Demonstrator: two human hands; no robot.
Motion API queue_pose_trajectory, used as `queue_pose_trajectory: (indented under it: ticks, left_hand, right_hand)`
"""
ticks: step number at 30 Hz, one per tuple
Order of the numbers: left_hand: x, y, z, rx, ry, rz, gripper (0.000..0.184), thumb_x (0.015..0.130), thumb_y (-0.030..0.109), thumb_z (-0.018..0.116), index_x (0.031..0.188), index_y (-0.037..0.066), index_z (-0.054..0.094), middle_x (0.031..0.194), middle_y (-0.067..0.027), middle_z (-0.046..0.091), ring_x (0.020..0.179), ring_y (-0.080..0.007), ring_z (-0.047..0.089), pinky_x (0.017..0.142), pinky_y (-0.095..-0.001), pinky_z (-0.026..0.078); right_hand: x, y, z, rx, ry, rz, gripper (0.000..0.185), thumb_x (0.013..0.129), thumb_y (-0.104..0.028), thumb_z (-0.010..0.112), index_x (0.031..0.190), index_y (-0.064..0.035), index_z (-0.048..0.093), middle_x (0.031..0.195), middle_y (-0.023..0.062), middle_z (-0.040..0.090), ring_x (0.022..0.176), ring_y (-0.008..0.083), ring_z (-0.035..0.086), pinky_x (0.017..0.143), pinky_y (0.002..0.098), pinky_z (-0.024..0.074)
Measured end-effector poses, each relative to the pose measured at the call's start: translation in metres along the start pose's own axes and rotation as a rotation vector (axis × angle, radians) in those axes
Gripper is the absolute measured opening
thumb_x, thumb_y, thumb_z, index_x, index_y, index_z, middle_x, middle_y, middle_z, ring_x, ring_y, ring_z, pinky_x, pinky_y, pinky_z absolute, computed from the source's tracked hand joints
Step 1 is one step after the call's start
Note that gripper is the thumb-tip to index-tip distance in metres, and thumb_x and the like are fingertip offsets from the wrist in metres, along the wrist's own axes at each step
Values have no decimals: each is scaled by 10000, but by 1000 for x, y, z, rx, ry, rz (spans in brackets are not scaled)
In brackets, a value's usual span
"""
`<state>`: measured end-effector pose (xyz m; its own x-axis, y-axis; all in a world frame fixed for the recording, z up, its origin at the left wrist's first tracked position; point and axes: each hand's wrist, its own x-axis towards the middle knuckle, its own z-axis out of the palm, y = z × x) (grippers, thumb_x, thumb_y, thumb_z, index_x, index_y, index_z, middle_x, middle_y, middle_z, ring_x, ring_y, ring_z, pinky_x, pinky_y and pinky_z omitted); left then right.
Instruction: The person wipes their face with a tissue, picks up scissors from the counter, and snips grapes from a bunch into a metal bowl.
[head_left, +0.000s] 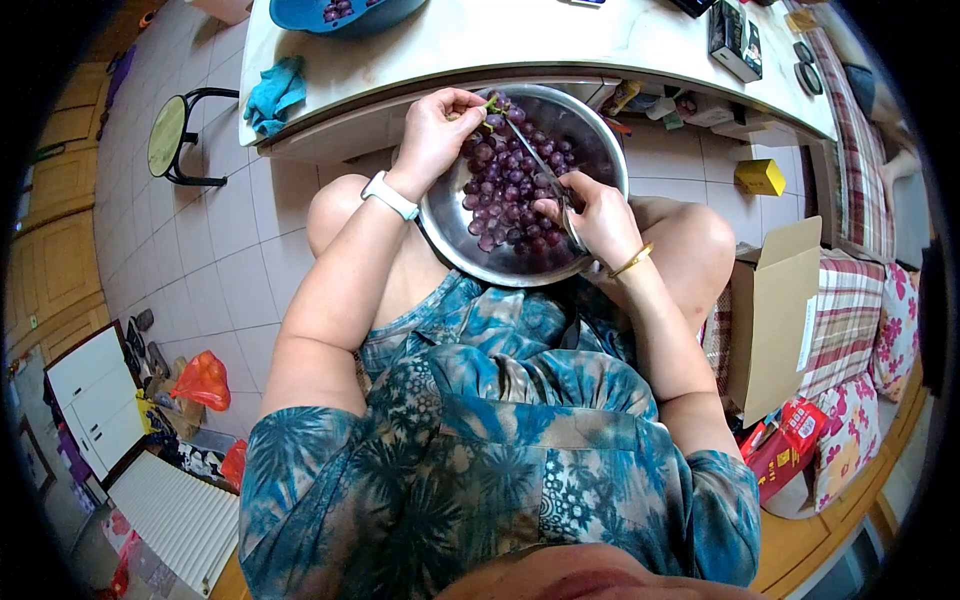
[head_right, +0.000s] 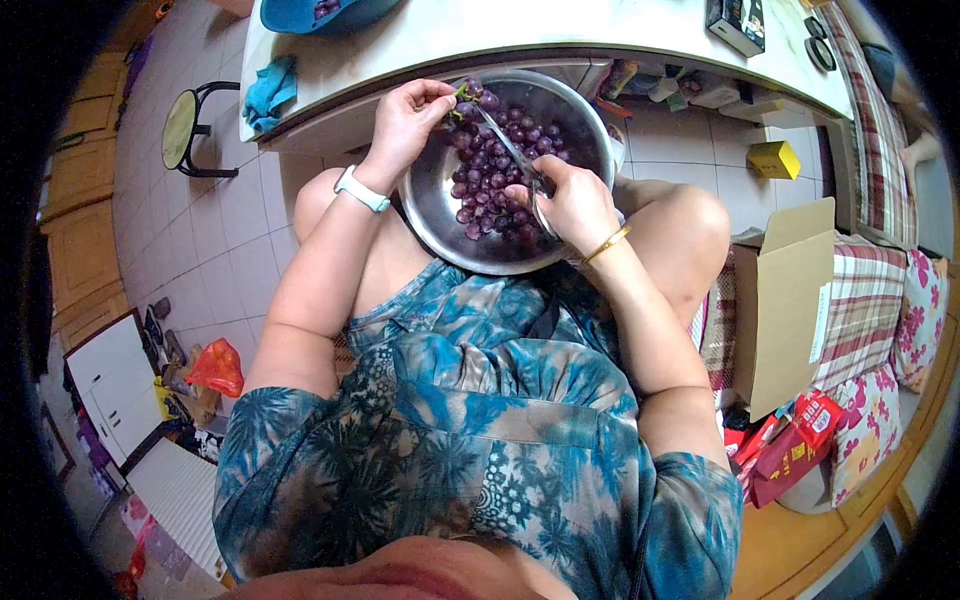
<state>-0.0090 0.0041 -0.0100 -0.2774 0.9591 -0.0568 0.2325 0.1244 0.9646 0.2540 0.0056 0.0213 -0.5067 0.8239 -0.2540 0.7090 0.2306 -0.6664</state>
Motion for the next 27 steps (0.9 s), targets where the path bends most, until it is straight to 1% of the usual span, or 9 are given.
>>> queue_pose_trajectory:
  ticks: [1,4,5,7,11,18,27]
  left_hand:
    - [0,-1,0,1,-6,9,151,920,93,703,1034,-3,728,834,17,684,716,-33,584,653,-197,484]
    - [-1,0,-1,5,-18,11,153,919,90,702,1036,-5,727,834,18,683,717,-33,583,656,-195,486]
    - [-1,0,-1,9,-24,4,154,918,88,701,1037,-6,727,835,17,683,720,-33,584,660,-195,487]
    - [-1,-1,0,12,-31,1,156,917,84,700,1041,-7,726,840,14,685,726,-34,588,665,-195,489]
    - [-4,7,0,17,-64,-27,159,915,74,692,1046,-9,725,856,5,694,745,-39,599,680,-196,494]
    - [-4,7,0,-18,-73,-14,153,907,59,685,1036,-13,725,865,-1,699,751,-40,602,687,-197,494]
    - [-6,8,0,23,-83,12,141,893,61,705,1018,3,735,853,15,692,751,-36,591,681,-196,480]
  right_hand:
    - [0,2,1,-4,34,-35,448,814,-419,816,1022,-38,705,826,198,707,750,346,700,690,417,529]
    - [0,1,1,3,18,-27,452,811,-417,819,1024,-35,705,825,196,707,750,333,701,692,410,526]
    - [0,0,1,2,18,-26,452,811,-417,819,1024,-35,705,825,196,707,750,333,701,692,410,526]
    - [2,0,0,29,-32,10,541,798,-543,778,1045,-67,704,852,233,703,877,418,690,770,486,525]
    - [3,1,1,36,-37,18,538,792,-533,788,1043,-66,701,850,232,703,877,419,690,771,481,525]
    - [4,3,1,25,-42,31,550,784,-540,793,1055,-68,715,855,229,708,878,411,697,778,474,529]
    - [4,0,-1,19,-57,46,551,784,-530,799,1057,-58,720,860,228,710,879,401,700,780,464,531]
